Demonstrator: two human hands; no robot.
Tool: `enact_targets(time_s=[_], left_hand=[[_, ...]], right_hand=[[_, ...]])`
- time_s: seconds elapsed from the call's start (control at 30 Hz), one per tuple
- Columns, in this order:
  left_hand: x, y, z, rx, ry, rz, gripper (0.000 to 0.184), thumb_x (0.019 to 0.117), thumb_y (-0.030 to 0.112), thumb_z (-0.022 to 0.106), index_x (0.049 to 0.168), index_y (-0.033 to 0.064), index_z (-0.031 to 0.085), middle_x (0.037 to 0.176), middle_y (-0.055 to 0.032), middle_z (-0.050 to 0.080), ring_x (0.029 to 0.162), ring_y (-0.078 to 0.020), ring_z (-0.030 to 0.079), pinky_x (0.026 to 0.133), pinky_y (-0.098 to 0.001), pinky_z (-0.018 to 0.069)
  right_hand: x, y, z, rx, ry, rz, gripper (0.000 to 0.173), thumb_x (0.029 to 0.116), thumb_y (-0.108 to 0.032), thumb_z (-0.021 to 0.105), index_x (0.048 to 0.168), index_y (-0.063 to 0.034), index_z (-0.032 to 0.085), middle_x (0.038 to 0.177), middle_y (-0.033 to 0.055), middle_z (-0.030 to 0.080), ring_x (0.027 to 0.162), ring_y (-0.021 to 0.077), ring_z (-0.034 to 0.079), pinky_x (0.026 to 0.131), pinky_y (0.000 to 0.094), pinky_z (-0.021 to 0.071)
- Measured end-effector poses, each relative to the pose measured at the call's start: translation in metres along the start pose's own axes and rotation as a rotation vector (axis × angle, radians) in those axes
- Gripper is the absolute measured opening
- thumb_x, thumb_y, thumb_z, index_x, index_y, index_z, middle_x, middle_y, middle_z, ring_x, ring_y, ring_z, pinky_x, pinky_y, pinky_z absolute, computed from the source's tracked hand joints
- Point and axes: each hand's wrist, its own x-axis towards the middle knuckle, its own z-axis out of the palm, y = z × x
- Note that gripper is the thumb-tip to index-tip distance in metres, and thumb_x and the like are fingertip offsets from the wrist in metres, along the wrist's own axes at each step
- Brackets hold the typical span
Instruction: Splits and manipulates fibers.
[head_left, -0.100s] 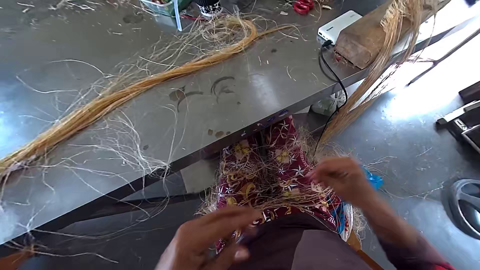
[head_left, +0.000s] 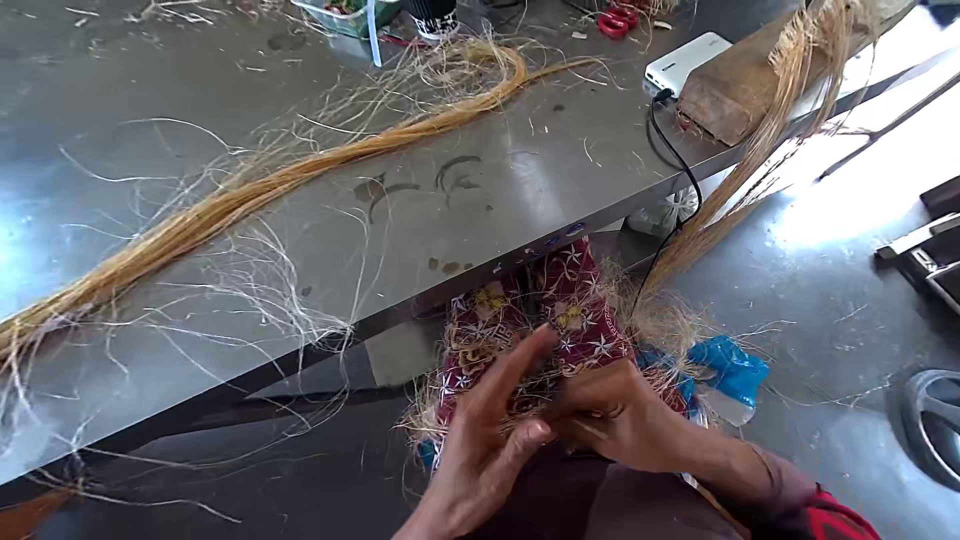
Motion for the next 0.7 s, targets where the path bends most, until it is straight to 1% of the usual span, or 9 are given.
enact_targets(time_s=[0.07,0.2,0.23,0.27,0.3,0.4,0.47,0.57,0.7], left_hand=[[0.003,-0.014,0.011,-0.207,0.012,-0.027,0.068,0.1036,0.056,0.046,0.151,0.0066,0.046,0.131,0.0006,0.068,0.117,-0.0080,0.064,0.102,-0.0281,0.0529],[-0.001,-0.020,0.010,-0.278,0.108,-0.089,0.063,0.1042,0.054,0.044,0.146,0.0085,0.054,0.115,0.0055,0.072,0.097,-0.0013,0.068,0.085,-0.0209,0.0573],[-0.002,-0.020,0.010,-0.255,0.140,-0.111,0.061,0.1044,0.054,0.043,0.143,0.0091,0.057,0.110,0.0081,0.072,0.086,0.0033,0.065,0.076,-0.0157,0.0552],[-0.003,-0.020,0.011,-0.247,0.179,-0.115,0.056,0.1047,0.051,0.045,0.138,0.0091,0.061,0.101,0.0108,0.070,0.072,0.0078,0.056,0.062,-0.0106,0.0471],[-0.003,-0.020,0.011,-0.251,0.207,-0.113,0.048,0.1050,0.045,0.049,0.133,0.0093,0.064,0.095,0.0123,0.069,0.065,0.0092,0.051,0.056,-0.0092,0.0423],[-0.005,-0.016,0.005,-0.175,0.265,-0.108,0.022,0.1007,0.018,0.060,0.117,0.0086,0.070,0.091,0.0110,0.072,0.072,0.0043,0.062,0.064,-0.0131,0.0522],[-0.007,-0.013,0.001,-0.075,0.294,-0.122,0.014,0.0935,0.007,0.064,0.104,0.0081,0.073,0.086,0.0099,0.072,0.072,0.0024,0.066,0.066,-0.0145,0.0558],[-0.008,-0.011,-0.004,-0.020,0.309,-0.139,0.010,0.0906,0.004,0.066,0.095,0.0088,0.074,0.082,0.0103,0.072,0.070,0.0032,0.065,0.064,-0.0137,0.0551],[-0.006,-0.014,-0.009,-0.055,0.319,-0.142,0.010,0.0921,0.005,0.066,0.094,0.0105,0.074,0.080,0.0101,0.072,0.069,0.0024,0.065,0.064,-0.0134,0.0545]], right_hand=[[0.011,-0.003,0.011,-0.030,0.067,-0.063,0.012,0.0942,-0.003,0.067,0.093,0.0068,0.074,0.088,0.0135,0.074,0.086,0.0069,0.070,0.082,0.0179,0.0560],[0.020,-0.003,0.015,-0.235,0.201,-0.104,0.010,0.0893,-0.005,0.071,0.092,0.0039,0.077,0.082,0.0110,0.069,0.079,0.0054,0.065,0.074,0.0130,0.0523],[0.022,-0.002,0.015,-0.257,0.209,-0.114,0.010,0.0895,-0.005,0.072,0.091,0.0038,0.077,0.083,0.0108,0.070,0.079,0.0052,0.066,0.075,0.0128,0.0528],[0.024,-0.001,0.014,-0.262,0.211,-0.120,0.010,0.0896,-0.006,0.072,0.090,0.0038,0.076,0.083,0.0108,0.071,0.079,0.0051,0.067,0.076,0.0133,0.0537],[0.027,0.000,0.012,-0.259,0.212,-0.120,0.010,0.0895,-0.005,0.072,0.090,0.0039,0.076,0.083,0.0107,0.072,0.080,0.0052,0.068,0.077,0.0138,0.0543],[0.031,0.001,0.002,-0.270,0.195,-0.098,0.011,0.0893,-0.007,0.073,0.089,0.0032,0.077,0.085,0.0101,0.074,0.081,0.0043,0.069,0.077,0.0138,0.0546],[0.031,0.001,-0.005,-0.304,0.172,-0.085,0.013,0.0906,-0.010,0.073,0.089,0.0020,0.077,0.086,0.0090,0.075,0.082,0.0033,0.069,0.078,0.0133,0.0547],[0.029,0.003,-0.014,-0.388,0.151,-0.071,0.014,0.0930,-0.012,0.071,0.091,-0.0004,0.077,0.087,0.0074,0.075,0.084,0.0035,0.070,0.081,0.0138,0.0552],[0.027,0.009,-0.021,-0.397,0.204,-0.072,0.013,0.0925,-0.010,0.071,0.091,0.0000,0.078,0.088,0.0069,0.076,0.084,0.0029,0.070,0.081,0.0140,0.0557]])
